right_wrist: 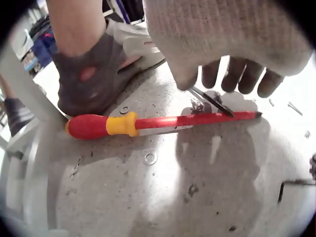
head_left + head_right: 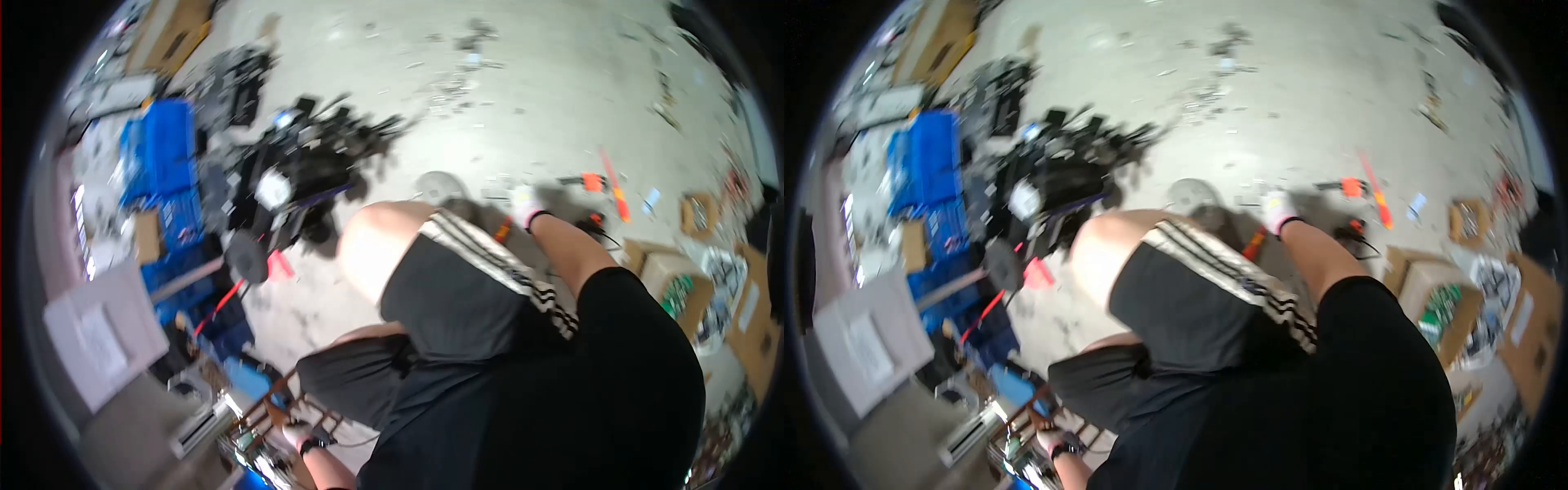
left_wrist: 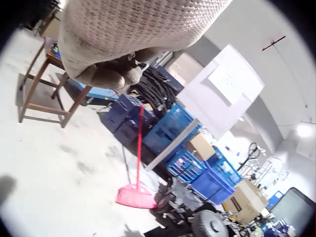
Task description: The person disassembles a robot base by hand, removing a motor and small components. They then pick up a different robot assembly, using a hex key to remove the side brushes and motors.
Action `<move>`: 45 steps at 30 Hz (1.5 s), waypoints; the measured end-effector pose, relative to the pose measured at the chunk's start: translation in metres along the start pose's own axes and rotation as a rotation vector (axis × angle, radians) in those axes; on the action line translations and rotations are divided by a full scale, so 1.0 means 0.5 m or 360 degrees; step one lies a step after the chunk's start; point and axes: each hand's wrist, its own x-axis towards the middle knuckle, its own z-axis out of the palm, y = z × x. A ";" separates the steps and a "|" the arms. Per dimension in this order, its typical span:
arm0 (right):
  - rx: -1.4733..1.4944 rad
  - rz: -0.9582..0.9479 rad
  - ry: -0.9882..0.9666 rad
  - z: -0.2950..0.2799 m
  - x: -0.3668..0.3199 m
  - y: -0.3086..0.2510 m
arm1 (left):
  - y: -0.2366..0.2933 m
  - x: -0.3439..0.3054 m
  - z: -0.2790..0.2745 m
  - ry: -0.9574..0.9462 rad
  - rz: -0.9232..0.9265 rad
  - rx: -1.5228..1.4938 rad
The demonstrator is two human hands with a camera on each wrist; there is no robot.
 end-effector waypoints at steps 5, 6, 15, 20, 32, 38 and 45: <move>0.0597 0.0160 0.0185 -0.046 0.022 -0.029 | 0.192 -0.132 0.027 0.0058 0.0208 -0.0857; 0.0139 0.0134 -0.0225 -0.013 0.058 -0.016 | 0.233 -0.162 0.035 -0.0036 0.0293 -0.0838; 0.0630 -0.0024 0.0073 -0.287 0.061 -0.044 | 0.445 -0.268 0.359 -0.0929 0.0346 -0.1401; 0.0810 -0.0803 0.0742 -0.777 0.071 -0.209 | 0.362 -0.224 0.625 -0.1479 0.0120 -0.1333; -0.0233 -0.0970 0.0557 -1.024 0.324 -0.691 | 0.357 -0.090 0.680 -0.1202 -0.0430 -0.1811; -0.0282 -0.0836 0.0614 -1.013 0.387 -0.694 | 0.367 -0.046 0.649 -0.0990 -0.0410 -0.1867; -0.0276 -0.0891 0.0540 -1.011 0.408 -0.696 | 0.369 -0.042 0.661 -0.1099 -0.0468 -0.1962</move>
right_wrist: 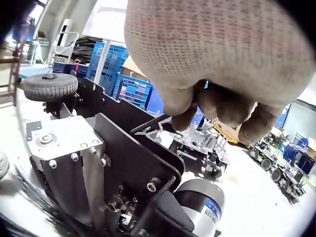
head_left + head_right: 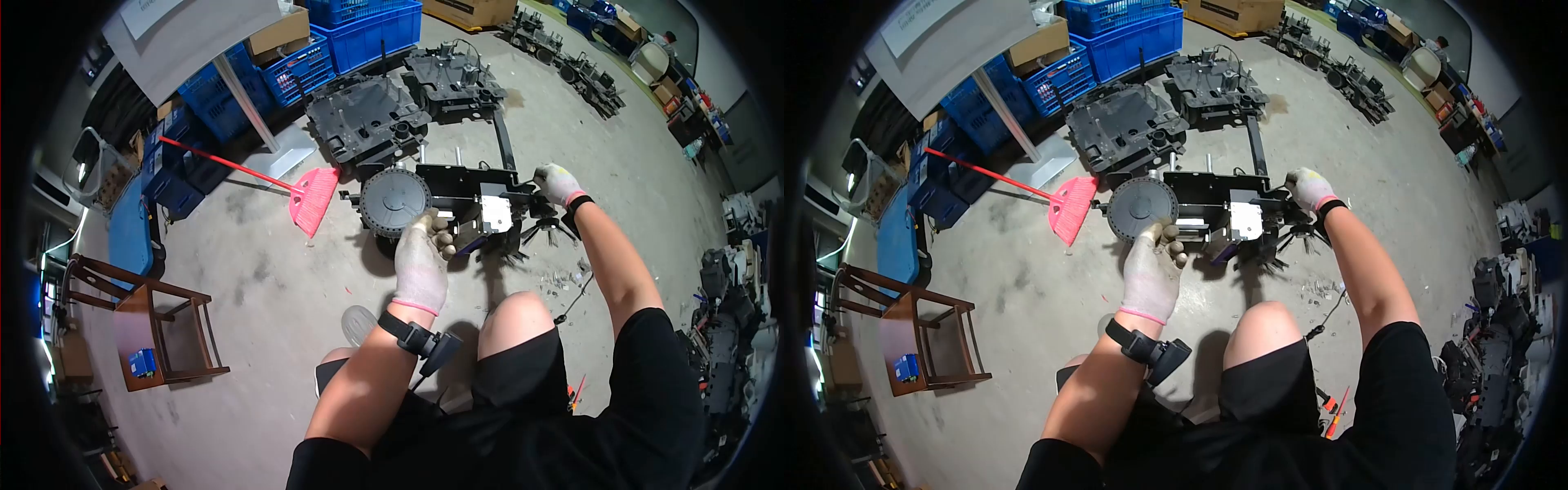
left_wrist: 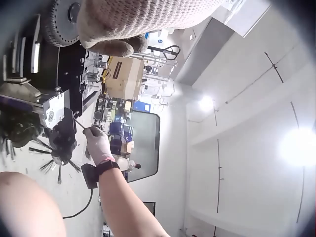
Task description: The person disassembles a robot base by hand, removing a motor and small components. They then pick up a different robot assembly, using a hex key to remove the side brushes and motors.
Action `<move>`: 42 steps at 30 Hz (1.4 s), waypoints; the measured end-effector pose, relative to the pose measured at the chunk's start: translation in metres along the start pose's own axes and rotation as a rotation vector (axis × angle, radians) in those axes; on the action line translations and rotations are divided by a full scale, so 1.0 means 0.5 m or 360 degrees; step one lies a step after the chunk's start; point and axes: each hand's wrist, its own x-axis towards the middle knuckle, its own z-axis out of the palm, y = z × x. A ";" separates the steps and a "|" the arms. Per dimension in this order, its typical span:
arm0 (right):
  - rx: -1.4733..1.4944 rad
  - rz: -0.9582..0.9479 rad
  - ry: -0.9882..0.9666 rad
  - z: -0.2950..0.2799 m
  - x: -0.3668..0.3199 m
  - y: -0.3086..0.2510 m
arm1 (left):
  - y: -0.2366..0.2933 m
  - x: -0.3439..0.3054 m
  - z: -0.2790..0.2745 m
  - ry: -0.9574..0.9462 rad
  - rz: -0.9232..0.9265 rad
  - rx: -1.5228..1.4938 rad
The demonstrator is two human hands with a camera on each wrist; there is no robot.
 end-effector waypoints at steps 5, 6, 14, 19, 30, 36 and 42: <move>0.0003 -0.0002 -0.0018 -0.010 -0.003 -0.008 | -0.009 0.001 -0.002 0.0028 0.0015 0.0040; 0.0072 -0.0007 0.0013 -0.004 -0.003 -0.005 | -0.011 -0.001 -0.002 0.0035 0.0028 0.0045; 0.0189 0.0010 0.0019 0.028 -0.006 0.015 | -0.018 -0.005 0.004 0.0065 0.0014 0.0092; 0.0382 0.0017 0.0082 0.054 -0.031 0.037 | -0.021 -0.005 0.002 0.0073 0.0034 0.0127; 0.0440 -0.0004 0.0151 0.062 -0.030 0.042 | -0.033 0.002 0.008 0.0106 0.0017 0.0101; 0.0860 0.0266 0.0073 0.096 -0.031 0.048 | -0.036 -0.003 0.010 0.0096 0.0005 0.0112; 0.0785 0.0162 -0.0052 0.085 0.009 0.079 | -0.039 0.001 0.007 0.0057 -0.0012 0.0121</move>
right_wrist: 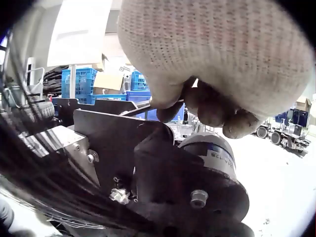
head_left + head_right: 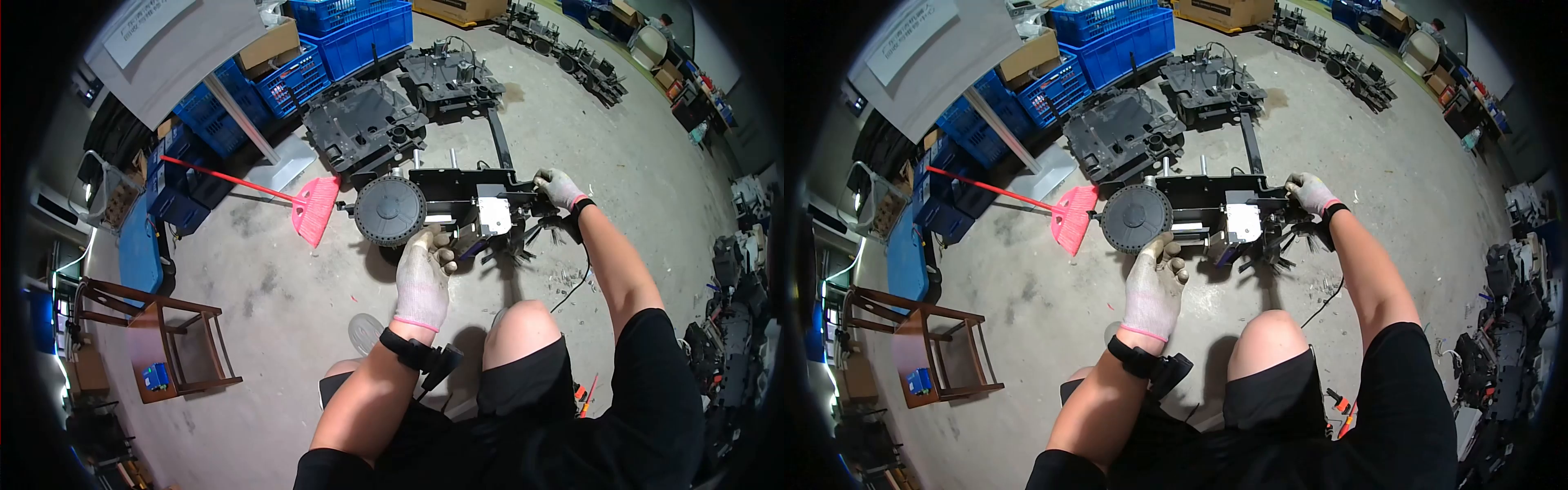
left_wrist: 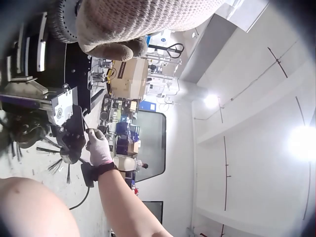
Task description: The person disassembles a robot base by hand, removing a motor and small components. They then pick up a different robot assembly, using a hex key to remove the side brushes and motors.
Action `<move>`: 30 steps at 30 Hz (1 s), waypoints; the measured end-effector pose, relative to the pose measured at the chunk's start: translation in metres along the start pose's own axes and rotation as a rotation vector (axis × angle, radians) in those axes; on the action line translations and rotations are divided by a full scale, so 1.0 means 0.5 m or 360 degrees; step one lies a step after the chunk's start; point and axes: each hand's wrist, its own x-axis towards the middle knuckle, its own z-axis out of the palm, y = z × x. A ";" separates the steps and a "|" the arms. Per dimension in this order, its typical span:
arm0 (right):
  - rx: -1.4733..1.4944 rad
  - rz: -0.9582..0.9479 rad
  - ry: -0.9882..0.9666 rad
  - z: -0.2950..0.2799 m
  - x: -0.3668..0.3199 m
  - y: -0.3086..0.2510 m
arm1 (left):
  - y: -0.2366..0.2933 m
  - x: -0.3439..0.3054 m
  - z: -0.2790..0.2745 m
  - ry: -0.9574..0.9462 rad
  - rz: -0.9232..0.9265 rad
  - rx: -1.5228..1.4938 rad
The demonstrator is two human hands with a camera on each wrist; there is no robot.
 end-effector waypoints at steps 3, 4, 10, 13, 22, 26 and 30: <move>-0.0063 0.0001 -0.0049 -0.008 -0.001 -0.011 | 0.001 -0.007 0.003 -0.0021 0.0006 0.0010; -0.0081 0.0035 -0.0089 -0.011 -0.004 -0.019 | 0.002 -0.008 0.005 -0.0026 0.0011 0.0020; -0.0484 0.0110 -0.0181 -0.041 -0.005 -0.069 | -0.002 0.003 0.000 -0.0076 0.0004 0.0011; -0.0426 0.0075 -0.0380 -0.058 0.018 -0.062 | 0.001 0.002 0.001 -0.0077 -0.0003 -0.0001; -0.0756 -0.0432 0.0032 -0.087 0.061 -0.375 | 0.000 0.007 0.008 -0.0060 -0.0017 -0.0075; -0.0504 -0.0635 0.0212 -0.054 0.086 -0.389 | 0.011 0.013 0.005 0.0025 0.0031 -0.0067; 0.0168 -0.0461 0.0858 -0.054 -0.023 -0.337 | 0.049 -0.028 0.009 0.0009 0.0047 -0.0049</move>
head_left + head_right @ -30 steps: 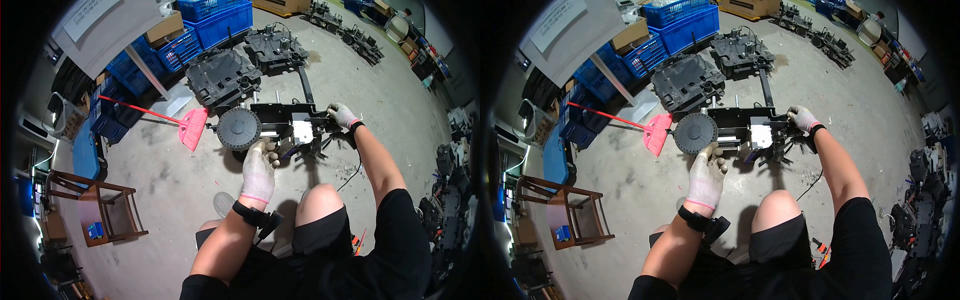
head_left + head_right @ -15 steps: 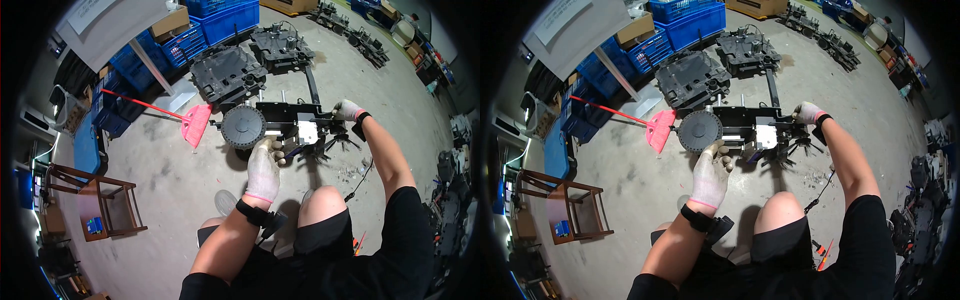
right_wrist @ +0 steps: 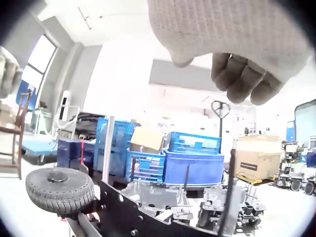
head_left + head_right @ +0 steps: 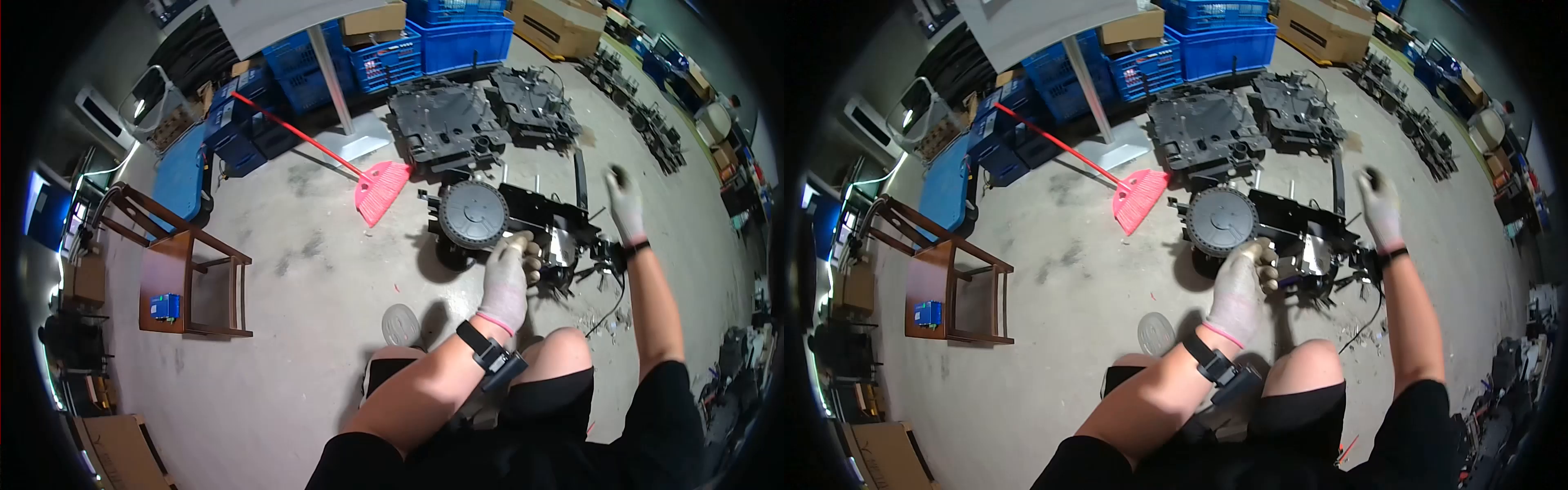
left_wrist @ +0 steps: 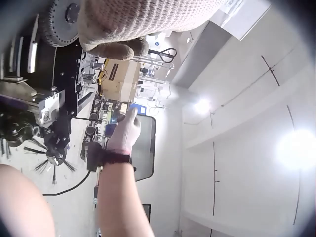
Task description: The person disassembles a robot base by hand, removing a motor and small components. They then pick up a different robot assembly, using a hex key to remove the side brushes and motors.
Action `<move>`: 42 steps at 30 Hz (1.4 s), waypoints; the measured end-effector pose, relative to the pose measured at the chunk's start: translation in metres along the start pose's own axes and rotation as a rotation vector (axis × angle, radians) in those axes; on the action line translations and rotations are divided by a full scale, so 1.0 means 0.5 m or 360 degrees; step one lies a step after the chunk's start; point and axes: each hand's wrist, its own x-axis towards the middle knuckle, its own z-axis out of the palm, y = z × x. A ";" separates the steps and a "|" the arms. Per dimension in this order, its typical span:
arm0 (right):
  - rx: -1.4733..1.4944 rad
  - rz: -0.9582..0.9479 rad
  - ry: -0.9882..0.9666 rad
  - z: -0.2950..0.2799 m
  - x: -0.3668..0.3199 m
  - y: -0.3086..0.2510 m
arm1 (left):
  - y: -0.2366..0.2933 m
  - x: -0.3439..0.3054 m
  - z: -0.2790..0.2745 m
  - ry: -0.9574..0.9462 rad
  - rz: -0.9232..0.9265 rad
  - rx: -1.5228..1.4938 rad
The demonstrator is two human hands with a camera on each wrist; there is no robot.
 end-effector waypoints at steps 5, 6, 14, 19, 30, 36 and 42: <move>-0.0059 0.0350 0.0136 -0.023 -0.155 0.187 | 0.002 0.006 -0.011 -0.0054 -0.0030 -0.0107; -0.0235 0.0341 0.0024 -0.016 -0.174 0.187 | -0.001 0.003 -0.012 -0.0060 -0.0051 -0.0114; -0.0718 -0.0215 -0.0362 0.127 -0.122 0.085 | -0.012 0.011 0.007 -0.0088 -0.0044 -0.0021; -0.1119 -0.0361 -0.0686 0.188 -0.110 0.061 | -0.020 0.012 0.005 -0.0099 -0.0003 0.0006; -0.1235 -0.0453 -0.0916 0.145 -0.092 0.086 | -0.017 0.020 0.003 -0.0082 -0.0033 0.0014; -0.0712 -0.0244 -0.0643 0.117 -0.089 0.040 | -0.011 0.023 0.001 -0.0074 -0.0012 -0.0011; 0.0294 0.0715 -0.0357 0.077 -0.217 0.188 | -0.020 0.030 -0.002 -0.0055 -0.0025 -0.0098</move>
